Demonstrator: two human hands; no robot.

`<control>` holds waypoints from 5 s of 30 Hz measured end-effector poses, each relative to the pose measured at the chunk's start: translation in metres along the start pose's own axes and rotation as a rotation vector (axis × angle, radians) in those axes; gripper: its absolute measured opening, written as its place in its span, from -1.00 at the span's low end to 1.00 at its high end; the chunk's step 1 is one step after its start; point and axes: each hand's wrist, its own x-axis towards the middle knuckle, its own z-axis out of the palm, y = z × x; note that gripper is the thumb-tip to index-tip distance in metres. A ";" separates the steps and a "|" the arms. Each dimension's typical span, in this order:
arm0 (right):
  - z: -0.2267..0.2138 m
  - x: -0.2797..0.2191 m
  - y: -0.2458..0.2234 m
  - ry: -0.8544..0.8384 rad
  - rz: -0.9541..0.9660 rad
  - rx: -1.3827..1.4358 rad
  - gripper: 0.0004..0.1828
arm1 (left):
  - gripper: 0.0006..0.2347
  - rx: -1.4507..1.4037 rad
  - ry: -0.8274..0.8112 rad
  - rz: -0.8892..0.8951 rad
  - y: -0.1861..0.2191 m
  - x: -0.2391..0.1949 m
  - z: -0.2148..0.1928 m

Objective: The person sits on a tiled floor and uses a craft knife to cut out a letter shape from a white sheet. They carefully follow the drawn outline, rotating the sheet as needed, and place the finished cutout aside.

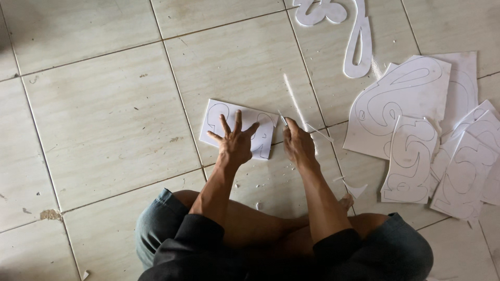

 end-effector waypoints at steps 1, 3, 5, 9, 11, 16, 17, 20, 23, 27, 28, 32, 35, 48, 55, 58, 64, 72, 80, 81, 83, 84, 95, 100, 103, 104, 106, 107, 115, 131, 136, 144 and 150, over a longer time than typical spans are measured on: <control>-0.005 -0.006 -0.008 -0.003 -0.001 -0.001 -0.54 | -0.22 -0.001 -0.001 -0.002 0.006 -0.007 -0.006; -0.015 -0.017 -0.025 -0.067 0.069 -0.038 -0.52 | 0.06 -0.206 0.068 -0.064 0.018 -0.020 -0.020; -0.011 -0.011 -0.023 -0.077 0.059 -0.044 -0.53 | 0.09 -0.165 0.068 -0.057 0.020 -0.018 -0.009; 0.016 0.013 0.005 -0.059 -0.021 -0.046 -0.54 | 0.12 -0.063 0.089 0.143 0.006 0.002 0.018; 0.009 0.009 0.000 -0.058 -0.029 -0.079 -0.55 | 0.18 -0.063 0.084 0.157 -0.002 0.006 0.019; 0.006 -0.002 -0.009 -0.088 -0.078 -0.166 -0.57 | 0.27 -0.064 0.083 0.158 -0.008 0.014 0.028; 0.004 -0.006 -0.011 -0.080 -0.116 -0.198 -0.59 | 0.29 -0.065 0.089 0.163 -0.009 0.014 0.028; -0.002 -0.011 -0.022 -0.081 -0.147 -0.249 -0.60 | 0.30 -0.071 0.098 0.171 -0.010 0.016 0.029; 0.001 -0.009 -0.023 -0.091 -0.145 -0.288 -0.60 | 0.31 -0.076 0.100 0.167 -0.009 0.017 0.031; 0.006 -0.004 -0.020 -0.106 -0.142 -0.294 -0.64 | 0.30 -0.041 0.072 0.164 -0.008 0.012 0.022; 0.008 -0.002 -0.016 -0.108 -0.144 -0.295 -0.64 | 0.30 -0.043 0.071 0.161 -0.008 0.012 0.021; 0.006 0.002 -0.014 -0.159 -0.145 -0.264 -0.71 | 0.28 0.031 0.058 0.137 -0.006 0.016 0.021; -0.003 -0.004 -0.023 -0.178 -0.168 -0.287 -0.71 | 0.29 0.071 0.035 0.108 -0.005 0.015 0.019; -0.019 -0.020 -0.045 -0.221 -0.168 -0.352 -0.73 | 0.27 0.133 -0.017 0.079 -0.004 0.011 0.008; -0.020 -0.018 -0.039 -0.204 -0.219 -0.359 -0.73 | 0.24 0.128 -0.024 0.077 -0.003 0.005 -0.003; -0.022 -0.023 -0.042 -0.198 -0.222 -0.368 -0.74 | 0.25 0.114 -0.014 0.077 -0.003 0.008 0.004; -0.022 -0.022 -0.042 -0.185 -0.205 -0.338 -0.76 | 0.25 0.127 -0.032 0.067 -0.003 0.006 -0.001; -0.023 -0.027 -0.044 -0.209 -0.144 -0.402 -0.73 | 0.27 0.117 -0.037 0.073 -0.003 0.010 0.004; -0.015 -0.024 -0.037 -0.204 -0.153 -0.400 -0.74 | 0.26 0.120 -0.030 0.073 -0.003 0.006 0.000; -0.015 -0.027 -0.038 -0.214 -0.146 -0.401 -0.73 | 0.26 0.116 -0.030 0.075 -0.003 0.005 0.001; -0.015 -0.028 -0.040 -0.204 -0.161 -0.387 -0.73 | 0.26 0.120 -0.021 0.070 -0.003 0.009 0.002; -0.016 -0.029 -0.040 -0.198 -0.168 -0.370 -0.73 | 0.26 0.126 -0.019 0.069 -0.003 0.010 0.004; 0.002 -0.016 -0.009 -0.215 -0.035 -0.288 -0.65 | 0.26 0.097 -0.034 0.058 -0.001 0.006 -0.003; -0.032 -0.041 -0.047 -0.207 0.066 -0.212 -0.55 | 0.25 0.070 -0.030 0.063 0.001 0.002 -0.007; -0.029 -0.036 -0.056 -0.110 -0.006 -0.182 -0.54 | 0.25 0.102 -0.025 0.070 -0.001 0.003 -0.003; -0.024 -0.033 -0.055 -0.104 -0.061 -0.208 -0.55 | 0.26 0.094 -0.018 0.076 -0.002 0.006 0.000; -0.015 -0.026 -0.048 -0.098 -0.124 -0.235 -0.56 | 0.28 0.084 -0.007 0.075 -0.002 0.008 0.002; -0.009 -0.021 -0.043 -0.093 -0.144 -0.258 -0.56 | 0.28 0.092 -0.008 0.074 -0.002 0.009 0.001; 0.008 -0.010 -0.027 -0.075 -0.185 -0.279 -0.63 | 0.28 0.070 -0.003 0.083 -0.003 0.009 0.005; -0.007 -0.010 -0.042 -0.115 -0.172 -0.301 -0.74 | 0.26 0.081 -0.012 0.075 -0.002 0.008 0.001; -0.003 -0.003 -0.033 -0.151 -0.196 -0.375 -0.76 | 0.25 0.101 -0.037 0.070 0.001 0.006 -0.001; -0.013 0.000 -0.037 -0.256 -0.162 -0.371 -0.67 | 0.26 0.108 -0.049 0.058 0.001 0.005 -0.004; -0.018 -0.008 -0.045 -0.249 -0.142 -0.400 -0.70 | 0.26 0.105 -0.039 0.064 0.000 0.006 -0.003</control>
